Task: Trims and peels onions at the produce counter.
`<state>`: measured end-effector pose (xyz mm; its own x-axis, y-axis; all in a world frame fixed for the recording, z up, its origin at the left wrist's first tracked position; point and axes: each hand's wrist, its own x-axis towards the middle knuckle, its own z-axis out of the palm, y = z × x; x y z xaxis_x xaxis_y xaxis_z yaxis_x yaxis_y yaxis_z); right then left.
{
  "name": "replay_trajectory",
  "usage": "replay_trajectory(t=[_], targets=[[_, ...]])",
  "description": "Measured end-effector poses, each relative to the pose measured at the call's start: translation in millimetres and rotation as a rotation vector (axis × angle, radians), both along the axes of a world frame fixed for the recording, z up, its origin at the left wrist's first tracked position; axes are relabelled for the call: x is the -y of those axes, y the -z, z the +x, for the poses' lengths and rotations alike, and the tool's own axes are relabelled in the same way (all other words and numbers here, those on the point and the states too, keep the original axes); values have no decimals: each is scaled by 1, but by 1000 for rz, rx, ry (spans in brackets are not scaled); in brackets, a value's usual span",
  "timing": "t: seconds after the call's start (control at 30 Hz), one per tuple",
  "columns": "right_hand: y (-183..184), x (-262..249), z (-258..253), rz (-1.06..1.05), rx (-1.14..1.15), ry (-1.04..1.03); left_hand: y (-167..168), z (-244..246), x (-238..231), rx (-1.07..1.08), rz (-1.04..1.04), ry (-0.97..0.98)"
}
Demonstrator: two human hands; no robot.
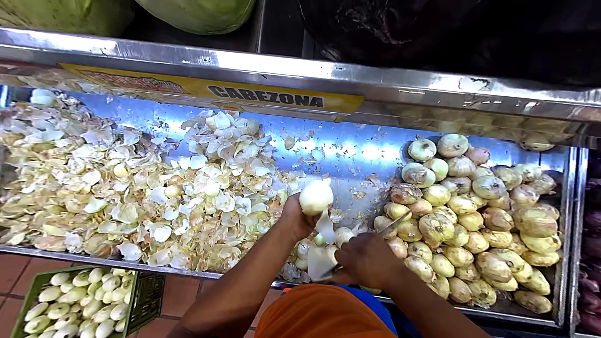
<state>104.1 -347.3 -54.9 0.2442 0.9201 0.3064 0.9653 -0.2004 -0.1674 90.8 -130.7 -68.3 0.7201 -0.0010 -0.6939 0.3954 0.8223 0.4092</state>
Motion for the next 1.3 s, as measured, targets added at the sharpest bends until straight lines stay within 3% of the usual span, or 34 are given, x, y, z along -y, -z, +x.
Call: replay_trajectory(t=[0.07, 0.1, 0.17, 0.23, 0.47, 0.7, 0.87, 1.03, 1.2, 1.3], targets=[[-2, 3, -2, 46, -62, 99, 2, 4, -6, 29, 33, -32], [-7, 6, 3, 44, -137, 270, 2, 7, -10, 50, 59, -15], [-26, 4, 19, -136, -423, 689, 2, 8, -23, 117, 105, 56], [-33, 3, 35, -295, -610, 857, 4, 5, -34, 166, 175, 102], [-31, -17, 23, -494, -497, 624, -3, -2, -33, 134, 508, 373], [-35, -22, 21, -790, -503, 673, -3, -16, -10, 115, 517, 275], [-19, -19, 25, -693, -528, 571, -11, -23, 10, 77, 589, 304], [1, -10, 27, -586, -272, 457, 13, -19, 27, -30, 668, 237], [5, 2, 35, -655, -263, 316, 36, -14, 38, -162, 587, 193], [10, -1, 12, -776, -413, 180, 43, 4, 31, -223, 398, 72]])
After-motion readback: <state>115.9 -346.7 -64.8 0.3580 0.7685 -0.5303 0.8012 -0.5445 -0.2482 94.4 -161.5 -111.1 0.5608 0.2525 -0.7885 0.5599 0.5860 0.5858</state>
